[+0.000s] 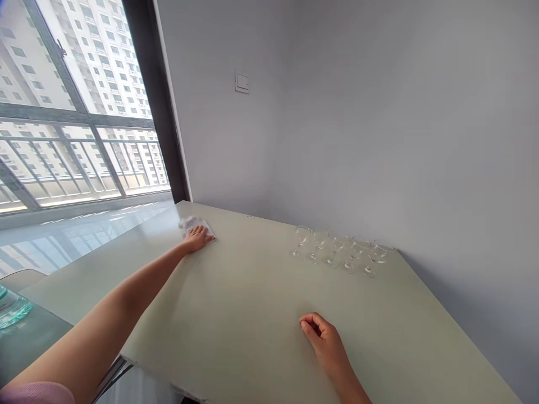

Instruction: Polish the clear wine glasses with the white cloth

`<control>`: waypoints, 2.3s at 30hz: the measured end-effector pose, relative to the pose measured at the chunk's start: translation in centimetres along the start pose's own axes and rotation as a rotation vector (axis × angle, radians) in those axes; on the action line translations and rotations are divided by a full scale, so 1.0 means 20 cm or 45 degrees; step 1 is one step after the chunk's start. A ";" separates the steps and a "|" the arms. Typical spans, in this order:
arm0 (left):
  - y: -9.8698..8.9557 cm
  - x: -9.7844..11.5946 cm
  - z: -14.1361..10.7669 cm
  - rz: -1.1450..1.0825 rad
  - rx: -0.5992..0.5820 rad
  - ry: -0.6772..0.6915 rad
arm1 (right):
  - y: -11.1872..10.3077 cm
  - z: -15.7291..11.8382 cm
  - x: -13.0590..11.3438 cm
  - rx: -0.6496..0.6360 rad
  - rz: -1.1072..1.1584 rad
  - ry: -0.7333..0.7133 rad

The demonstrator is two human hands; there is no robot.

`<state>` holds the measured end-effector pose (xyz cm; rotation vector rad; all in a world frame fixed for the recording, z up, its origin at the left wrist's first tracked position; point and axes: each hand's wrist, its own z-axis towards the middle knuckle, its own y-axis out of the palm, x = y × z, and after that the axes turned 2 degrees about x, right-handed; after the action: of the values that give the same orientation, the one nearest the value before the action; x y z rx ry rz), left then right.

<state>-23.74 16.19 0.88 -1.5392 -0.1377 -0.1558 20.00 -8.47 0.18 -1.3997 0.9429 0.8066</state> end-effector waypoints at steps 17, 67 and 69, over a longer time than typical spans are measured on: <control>-0.02 -0.31 -0.83 0.206 -0.024 0.065 | -0.01 -0.04 -0.10 -0.078 0.426 0.079; 0.15 0.88 -0.91 -1.510 0.050 -0.142 | -0.66 0.07 0.40 0.100 -1.307 0.003; 0.15 0.94 -0.83 -1.508 0.060 -0.118 | -0.55 0.06 0.31 -0.014 -1.256 -0.100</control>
<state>-4.95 -0.57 0.98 -1.2419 -1.1099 -0.9983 32.73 -8.15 -0.66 -1.5868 0.1064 0.1101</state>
